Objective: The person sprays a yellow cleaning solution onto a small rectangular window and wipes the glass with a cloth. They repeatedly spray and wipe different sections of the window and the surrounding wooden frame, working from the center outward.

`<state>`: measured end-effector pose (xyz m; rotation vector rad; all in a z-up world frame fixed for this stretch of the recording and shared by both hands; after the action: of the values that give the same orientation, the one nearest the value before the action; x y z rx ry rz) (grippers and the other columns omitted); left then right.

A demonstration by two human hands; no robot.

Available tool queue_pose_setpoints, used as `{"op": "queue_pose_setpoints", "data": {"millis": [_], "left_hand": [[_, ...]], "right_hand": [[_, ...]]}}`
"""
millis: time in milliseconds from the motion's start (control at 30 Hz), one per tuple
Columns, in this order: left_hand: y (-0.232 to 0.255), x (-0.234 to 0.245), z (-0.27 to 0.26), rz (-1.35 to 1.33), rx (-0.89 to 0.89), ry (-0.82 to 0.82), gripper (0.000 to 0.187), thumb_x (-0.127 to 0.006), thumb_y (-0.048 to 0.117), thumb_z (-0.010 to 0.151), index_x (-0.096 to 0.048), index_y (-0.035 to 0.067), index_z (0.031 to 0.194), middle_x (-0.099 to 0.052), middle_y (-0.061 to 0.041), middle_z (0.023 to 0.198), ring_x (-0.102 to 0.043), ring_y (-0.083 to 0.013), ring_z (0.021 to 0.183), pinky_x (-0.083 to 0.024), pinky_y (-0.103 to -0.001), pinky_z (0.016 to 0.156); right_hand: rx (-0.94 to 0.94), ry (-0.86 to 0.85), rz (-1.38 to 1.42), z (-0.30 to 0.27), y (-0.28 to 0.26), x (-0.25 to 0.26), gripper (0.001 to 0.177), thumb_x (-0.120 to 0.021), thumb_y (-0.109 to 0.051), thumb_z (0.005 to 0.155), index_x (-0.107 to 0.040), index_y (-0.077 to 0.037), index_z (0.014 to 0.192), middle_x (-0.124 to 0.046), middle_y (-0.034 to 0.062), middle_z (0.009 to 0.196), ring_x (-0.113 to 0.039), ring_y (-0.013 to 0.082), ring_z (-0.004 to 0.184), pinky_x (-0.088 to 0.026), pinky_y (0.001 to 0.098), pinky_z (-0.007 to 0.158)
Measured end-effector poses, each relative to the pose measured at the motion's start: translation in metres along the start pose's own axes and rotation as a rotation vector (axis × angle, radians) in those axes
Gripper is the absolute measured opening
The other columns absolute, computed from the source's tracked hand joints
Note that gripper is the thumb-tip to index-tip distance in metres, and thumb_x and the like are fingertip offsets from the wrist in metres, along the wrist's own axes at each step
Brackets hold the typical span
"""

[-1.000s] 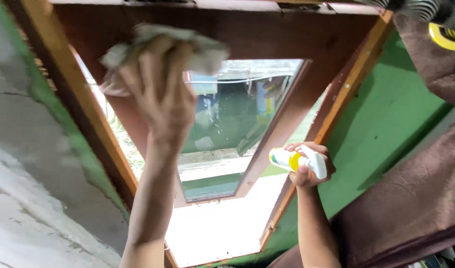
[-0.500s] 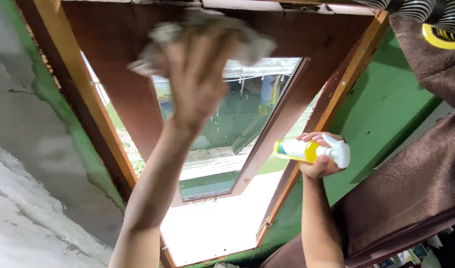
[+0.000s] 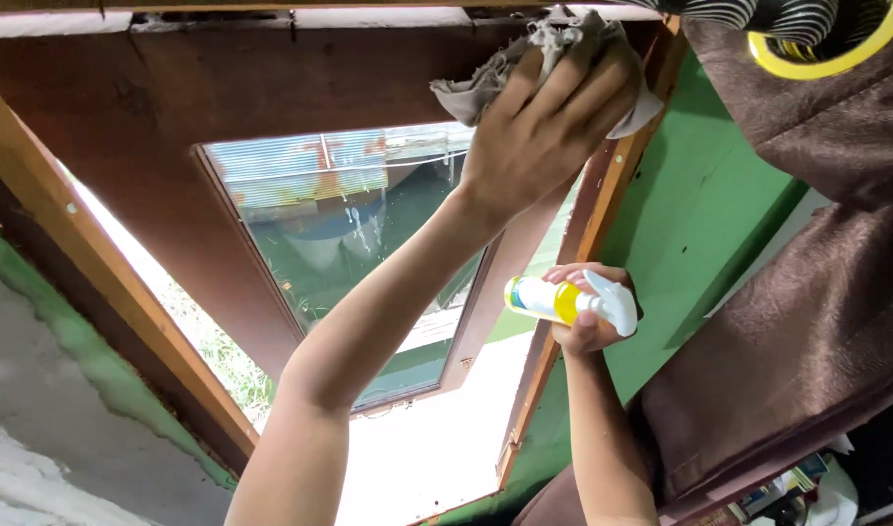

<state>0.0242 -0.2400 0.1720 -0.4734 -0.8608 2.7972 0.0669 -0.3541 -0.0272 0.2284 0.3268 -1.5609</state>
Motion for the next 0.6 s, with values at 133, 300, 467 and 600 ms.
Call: {"op": "queue_pose_setpoints", "data": {"millis": [133, 300, 467, 600], "left_hand": [[-0.008, -0.007, -0.023, 0.05, 0.007, -0.123, 0.018, -0.073, 0.027, 0.103, -0.068, 0.029, 0.121, -0.058, 0.006, 0.127, -0.057, -0.0145, 0.108, -0.05, -0.029, 0.082], [-0.063, 0.003, -0.088, 0.138, 0.239, -0.174, 0.05, -0.066, 0.002, 0.099, -0.063, 0.032, 0.138, -0.043, 0.004, 0.15, -0.052, -0.03, 0.125, -0.052, -0.048, 0.091], [-0.133, 0.099, -0.08, 0.227, 0.373, 0.003, 0.028, -0.046, 0.011, 0.106, -0.072, 0.021, 0.109, -0.065, -0.003, 0.115, -0.057, -0.0276, 0.102, -0.042, -0.042, 0.084], [-0.19, 0.095, -0.179, 0.404, 0.758, -0.255, 0.037, -0.085, 0.014, 0.103, -0.074, 0.026, 0.136, -0.033, -0.008, 0.156, -0.024, -0.0333, 0.148, -0.017, -0.068, 0.123]], "right_hand": [[-0.021, -0.022, 0.006, -0.001, 0.003, 0.0, 0.051, -0.06, -0.05, 0.097, -0.055, 0.0, 0.099, -0.061, 0.0109, 0.084, -0.066, 0.0259, 0.063, -0.061, 0.0397, 0.062], [0.031, 0.021, -0.003, 0.0, -0.002, 0.0, 0.046, -0.058, -0.047, 0.097, -0.051, -0.001, 0.094, -0.056, 0.0107, 0.083, -0.064, 0.0247, 0.06, -0.059, 0.0392, 0.057], [0.121, 0.026, -0.01, 0.002, -0.008, -0.002, 0.045, -0.055, -0.045, 0.102, -0.05, -0.002, 0.092, -0.052, 0.0126, 0.087, -0.062, 0.0267, 0.058, -0.058, 0.0417, 0.051], [0.111, 0.007, 0.005, -0.001, -0.003, 0.001, 0.043, -0.054, -0.043, 0.101, -0.047, 0.0, 0.093, -0.051, 0.0133, 0.086, -0.06, 0.0278, 0.058, -0.057, 0.0423, 0.052]]}}
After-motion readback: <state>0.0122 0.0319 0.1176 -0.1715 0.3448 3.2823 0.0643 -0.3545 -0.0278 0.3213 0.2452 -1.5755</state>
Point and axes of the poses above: each hand's wrist, its own z-axis towards the middle knuckle, its own x-axis out of the back of the hand, y = z × x, the point moved 8 cm from there along z, towards the middle knuckle
